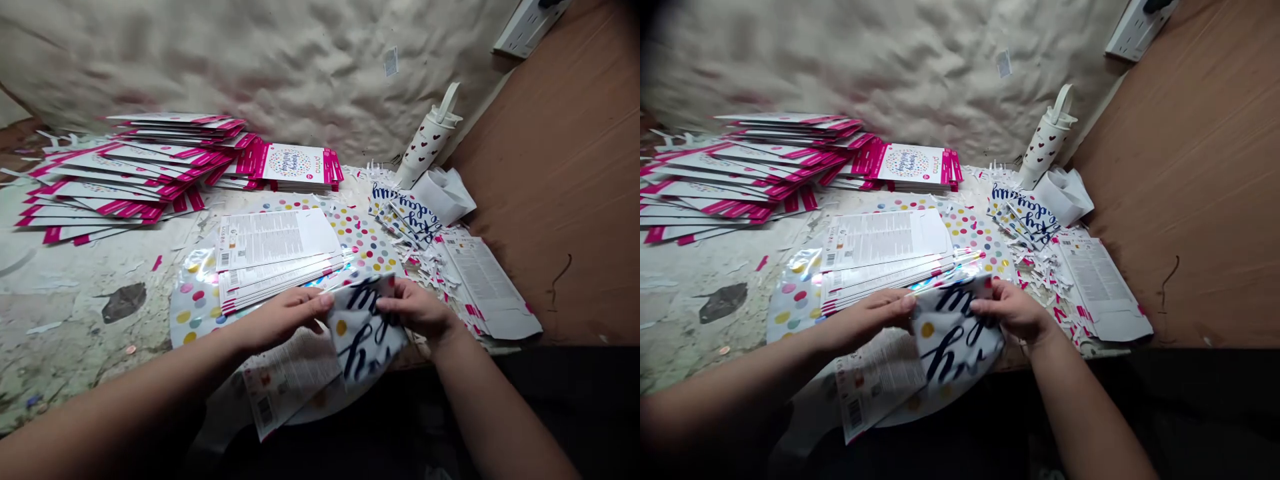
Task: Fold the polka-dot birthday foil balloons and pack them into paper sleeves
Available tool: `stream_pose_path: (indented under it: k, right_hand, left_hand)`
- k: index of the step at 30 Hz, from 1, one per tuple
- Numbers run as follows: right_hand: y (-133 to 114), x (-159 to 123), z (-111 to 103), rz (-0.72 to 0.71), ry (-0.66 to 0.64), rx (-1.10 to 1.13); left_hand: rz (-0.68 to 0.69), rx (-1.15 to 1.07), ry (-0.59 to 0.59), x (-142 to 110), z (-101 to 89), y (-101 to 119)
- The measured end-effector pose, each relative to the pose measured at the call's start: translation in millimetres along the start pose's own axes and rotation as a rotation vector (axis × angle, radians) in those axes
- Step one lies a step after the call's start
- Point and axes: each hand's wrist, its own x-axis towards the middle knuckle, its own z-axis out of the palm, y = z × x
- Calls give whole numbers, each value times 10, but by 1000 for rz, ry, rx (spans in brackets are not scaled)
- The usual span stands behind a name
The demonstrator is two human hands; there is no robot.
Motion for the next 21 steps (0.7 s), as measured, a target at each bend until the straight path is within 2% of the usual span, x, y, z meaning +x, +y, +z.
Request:
stream_pose_path:
  k: [3,4,6,8,12,17,19,21]
  right_hand:
    - [69,-1,-189,-13,339,18]
    - [91,1,-232,-19,427,-4]
    - [136,0,-276,-41,524,-54]
    - [189,-18,-266,-69,563,-87]
    - [293,-98,-186,-104,590,-168]
    - [296,-189,-164,-149,725,-284]
    - [259,-220,-146,-146,712,-276]
    - [210,-248,-111,-108,625,-241]
  left_hand:
    - [142,722,106,194,21,-74]
    - [203,931,103,266,41,-108]
    - [323,1170,45,389,84,-170]
    - [398,1230,-2,463,108,-216]
    - [494,1182,-43,482,94,-264]
    - [473,1169,-37,486,102,-285]
    - [480,1171,-18,500,110,-275]
    - [509,1156,-5,505,110,-251]
